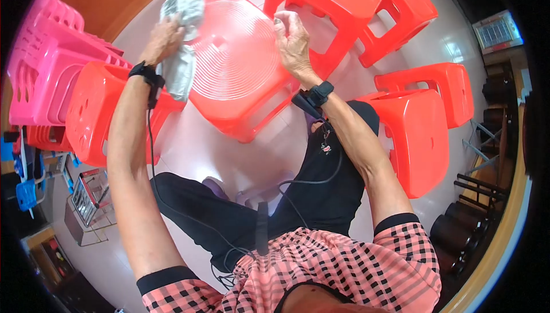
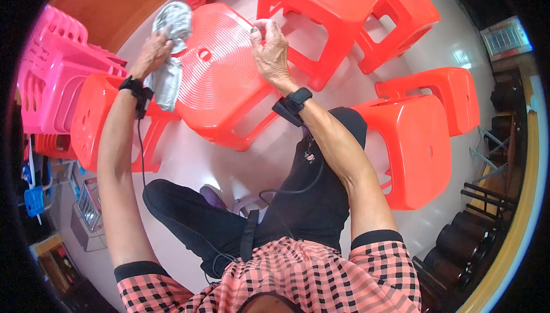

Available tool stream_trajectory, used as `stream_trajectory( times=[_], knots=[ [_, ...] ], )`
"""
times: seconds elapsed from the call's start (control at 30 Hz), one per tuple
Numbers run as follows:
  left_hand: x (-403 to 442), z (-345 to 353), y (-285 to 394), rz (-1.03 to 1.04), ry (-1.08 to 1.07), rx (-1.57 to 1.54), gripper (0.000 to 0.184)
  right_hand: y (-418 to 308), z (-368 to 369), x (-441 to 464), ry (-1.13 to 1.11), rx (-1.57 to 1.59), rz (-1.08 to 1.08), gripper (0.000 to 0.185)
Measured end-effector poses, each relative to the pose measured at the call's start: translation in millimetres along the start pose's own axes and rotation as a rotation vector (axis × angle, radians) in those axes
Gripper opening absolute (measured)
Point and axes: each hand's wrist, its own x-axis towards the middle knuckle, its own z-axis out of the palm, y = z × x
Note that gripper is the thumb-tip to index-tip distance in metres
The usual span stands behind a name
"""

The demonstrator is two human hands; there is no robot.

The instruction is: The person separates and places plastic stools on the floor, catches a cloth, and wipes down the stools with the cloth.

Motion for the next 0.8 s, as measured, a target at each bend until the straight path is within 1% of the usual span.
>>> stream_trajectory(
  times=[0.1,0.2,0.23,0.27,0.3,0.33,0.4,0.43,0.47,0.5,0.53,0.57,0.6,0.7,0.73,0.8],
  knots=[
    [-13.1,-0.2,-9.3,-0.050,-0.016,0.008,0.027,0.0,-1.7,0.1,0.002,0.014,-0.015,0.014],
    [-40.1,-15.4,28.1,0.000,-0.082,0.057,0.030,-2.0,-1.4,-0.3,-0.015,0.026,-0.008,0.014],
    [-49.9,-23.3,47.8,0.016,-0.085,-0.003,0.029,-2.3,-1.1,-0.3,-0.017,0.027,-0.006,0.014],
    [-56.0,-19.8,61.9,0.063,-0.083,-0.029,0.029,-2.8,-0.9,-0.1,-0.019,0.028,-0.006,0.014],
    [-63.1,-24.9,80.7,0.146,-0.127,-0.059,0.032,-4.1,-0.3,0.2,-0.016,0.033,-0.003,0.015],
    [-74.4,-26.9,102.5,0.229,-0.097,-0.107,0.036,-5.0,-0.6,0.3,-0.014,0.037,0.001,0.015],
    [-91.0,-25.6,147.9,0.260,-0.081,-0.172,0.040,0.1,0.5,-0.6,-0.008,0.050,0.021,0.016],
    [-95.7,-30.9,165.5,0.342,-0.084,-0.256,0.042,9.0,2.6,0.2,-0.006,0.061,0.035,0.016],
    [-99.5,-29.7,178.4,0.468,0.075,-0.269,0.045,13.4,4.6,0.9,-0.010,0.074,0.049,0.017],
    [-104.2,-35.5,187.6,0.493,0.066,-0.297,0.048,8.5,2.8,0.0,-0.053,0.123,0.140,0.018],
    [-105.3,-38.8,189.9,0.471,0.021,-0.328,0.048,7.3,5.5,0.5,-0.067,0.127,0.093,0.021],
    [-104.1,-42.5,189.5,0.444,-0.024,-0.359,0.049,3.9,5.9,-1.6,-0.128,0.222,0.141,0.022],
    [-103.7,-45.0,183.2,0.412,-0.069,-0.388,0.049,-15.3,4.3,-2.8,-0.193,0.319,0.191,0.024],
    [-104.4,-46.8,145.4,0.220,0.059,-0.487,0.053,-50.2,10.1,-9.1,-0.420,0.133,-0.362,0.030],
    [-104.3,-44.7,129.3,0.190,0.122,-0.541,0.054,-57.7,14.4,-15.5,-0.543,0.077,-0.433,0.036],
    [-115.6,-47.8,103.7,0.107,0.029,-0.439,0.051,-64.1,24.9,-31.5,-0.652,-0.194,-0.572,0.038]
  ],
)
